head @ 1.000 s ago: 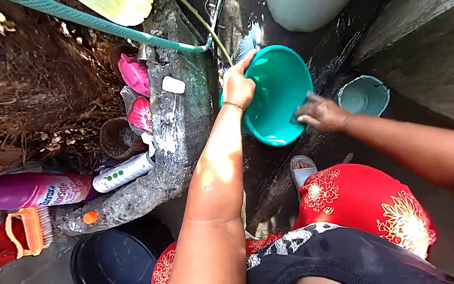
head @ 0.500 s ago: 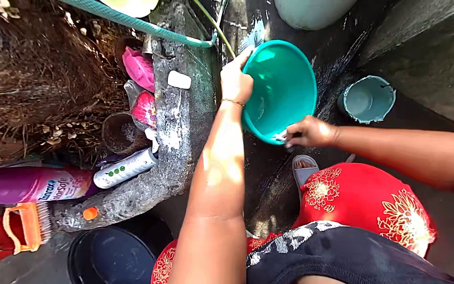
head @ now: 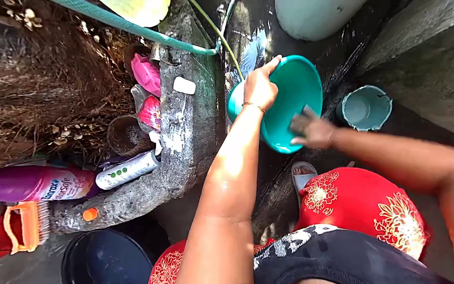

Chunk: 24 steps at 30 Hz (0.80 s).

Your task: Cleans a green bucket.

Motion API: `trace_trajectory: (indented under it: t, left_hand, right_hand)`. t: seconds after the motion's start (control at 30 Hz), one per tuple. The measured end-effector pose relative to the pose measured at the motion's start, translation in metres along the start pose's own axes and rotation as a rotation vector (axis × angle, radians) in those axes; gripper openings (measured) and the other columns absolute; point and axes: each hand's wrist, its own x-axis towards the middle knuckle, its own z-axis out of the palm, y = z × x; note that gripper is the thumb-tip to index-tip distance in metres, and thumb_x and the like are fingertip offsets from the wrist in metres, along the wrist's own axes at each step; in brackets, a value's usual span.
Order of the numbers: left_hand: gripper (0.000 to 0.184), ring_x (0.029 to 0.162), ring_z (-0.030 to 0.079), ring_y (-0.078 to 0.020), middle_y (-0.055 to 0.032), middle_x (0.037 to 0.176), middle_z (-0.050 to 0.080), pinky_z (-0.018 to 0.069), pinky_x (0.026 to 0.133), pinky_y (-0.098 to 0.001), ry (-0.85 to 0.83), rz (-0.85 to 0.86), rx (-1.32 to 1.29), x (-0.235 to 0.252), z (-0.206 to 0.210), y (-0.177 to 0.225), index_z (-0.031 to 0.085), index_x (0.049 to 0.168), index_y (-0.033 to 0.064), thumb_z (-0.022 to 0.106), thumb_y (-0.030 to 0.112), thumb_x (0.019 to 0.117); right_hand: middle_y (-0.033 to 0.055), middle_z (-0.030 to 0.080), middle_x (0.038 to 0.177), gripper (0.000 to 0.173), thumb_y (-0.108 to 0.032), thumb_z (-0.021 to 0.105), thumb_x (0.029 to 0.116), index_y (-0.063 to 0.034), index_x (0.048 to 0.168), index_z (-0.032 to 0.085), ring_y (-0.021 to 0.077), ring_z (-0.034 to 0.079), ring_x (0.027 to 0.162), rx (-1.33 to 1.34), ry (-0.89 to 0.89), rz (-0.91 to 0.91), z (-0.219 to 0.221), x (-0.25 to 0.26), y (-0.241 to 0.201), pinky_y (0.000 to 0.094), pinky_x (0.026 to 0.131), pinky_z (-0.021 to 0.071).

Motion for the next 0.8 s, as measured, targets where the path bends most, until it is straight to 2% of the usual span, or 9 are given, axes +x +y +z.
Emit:
trace_trajectory:
  t: [0.1,0.17,0.23,0.3,0.37,0.47,0.57,0.7,0.8]
  left_hand:
    - [0.079,0.132,0.060,-0.0254,-0.0028,0.142,0.064,0.0469,0.108,-0.0555,-0.053,-0.013,0.024,0.002,-0.001,0.004,0.052,0.152,0.0320,0.054,-0.008,0.0841]
    - [0.079,0.131,0.060,-0.0249,-0.0027,0.141,0.065,0.0469,0.108,-0.0546,-0.078,0.015,0.063,0.004,-0.002,0.004,0.052,0.153,0.0317,0.054,-0.007,0.0839]
    - [0.081,0.130,0.062,-0.0249,-0.0020,0.141,0.065,0.0476,0.108,-0.0547,-0.135,0.068,0.105,0.002,0.002,0.008,0.052,0.153,0.0315,0.055,-0.008,0.0820]
    - [0.080,0.130,0.061,-0.0267,-0.0039,0.142,0.064,0.0465,0.108,-0.0542,-0.166,0.087,0.149,0.004,0.002,0.017,0.049,0.154,0.0306,0.055,-0.007,0.0846]
    - [0.080,0.130,0.061,-0.0266,-0.0043,0.141,0.065,0.0467,0.108,-0.0538,-0.161,0.072,0.135,0.004,0.001,0.015,0.049,0.154,0.0314,0.054,-0.007,0.0847]
    - [0.080,0.128,0.063,-0.0254,-0.0029,0.138,0.067,0.0486,0.105,-0.0543,-0.093,0.025,0.067,0.001,0.001,0.007,0.051,0.152,0.0349,0.054,-0.006,0.0833]
    - [0.081,0.130,0.061,-0.0260,-0.0020,0.142,0.065,0.0474,0.106,-0.0554,-0.132,0.021,0.095,0.000,0.000,0.011,0.049,0.154,0.0347,0.054,-0.006,0.0840]
    - [0.080,0.129,0.062,-0.0273,-0.0048,0.142,0.065,0.0472,0.108,-0.0541,-0.175,0.082,0.149,0.003,0.008,0.024,0.047,0.156,0.0277,0.056,-0.007,0.0847]
    - [0.079,0.131,0.061,-0.0269,-0.0046,0.142,0.064,0.0468,0.108,-0.0540,-0.166,0.079,0.133,0.002,0.004,0.016,0.048,0.155,0.0282,0.054,-0.007,0.0848]
  right_hand:
    - [0.0142,0.044,0.161,0.055,-0.034,0.026,0.1127,-0.0023,0.151,0.051,0.0285,0.031,0.155,0.520,-0.250,0.004,0.009,0.000,-0.047,0.0483,0.129,0.0144]
    - [0.0121,0.046,0.160,0.053,-0.037,0.031,0.1126,-0.0051,0.150,0.053,0.0271,0.032,0.154,0.258,-0.210,-0.044,0.015,0.004,-0.004,0.0509,0.129,0.0112]
    - [0.0219,0.044,0.158,0.059,-0.041,0.040,0.1100,0.0036,0.147,0.052,0.0366,0.032,0.153,-0.226,-0.059,-0.095,0.002,0.012,0.055,0.0579,0.128,0.0137]
    - [0.0258,0.037,0.162,0.061,-0.033,0.048,0.1080,0.0108,0.150,0.043,0.0387,0.027,0.155,-0.513,0.046,-0.094,-0.036,0.028,0.084,0.0530,0.129,0.0137]
    - [0.0249,0.028,0.166,0.068,-0.037,0.046,0.1076,0.0117,0.154,0.035,0.0363,0.020,0.158,-0.527,0.118,-0.053,-0.035,0.029,0.084,0.0484,0.130,0.0088]
    - [0.0259,0.032,0.164,0.085,-0.062,0.031,0.1052,0.0076,0.152,0.042,0.0388,0.021,0.157,-0.200,-0.019,0.067,0.014,0.009,0.027,0.0571,0.129,0.0052]
    - [0.0176,0.036,0.164,0.068,-0.052,0.033,0.1100,-0.0019,0.155,0.044,0.0324,0.025,0.157,0.147,-0.268,0.088,0.023,-0.002,-0.004,0.0524,0.129,0.0073]
    - [0.0252,0.035,0.163,0.066,-0.039,0.045,0.1082,0.0088,0.153,0.040,0.0367,0.025,0.156,-0.365,0.020,-0.028,-0.019,0.008,0.078,0.0541,0.129,0.0106]
    - [0.0238,0.028,0.167,0.069,-0.038,0.048,0.1072,0.0107,0.155,0.034,0.0341,0.020,0.158,-0.514,0.141,-0.002,-0.037,0.020,0.077,0.0479,0.130,0.0085]
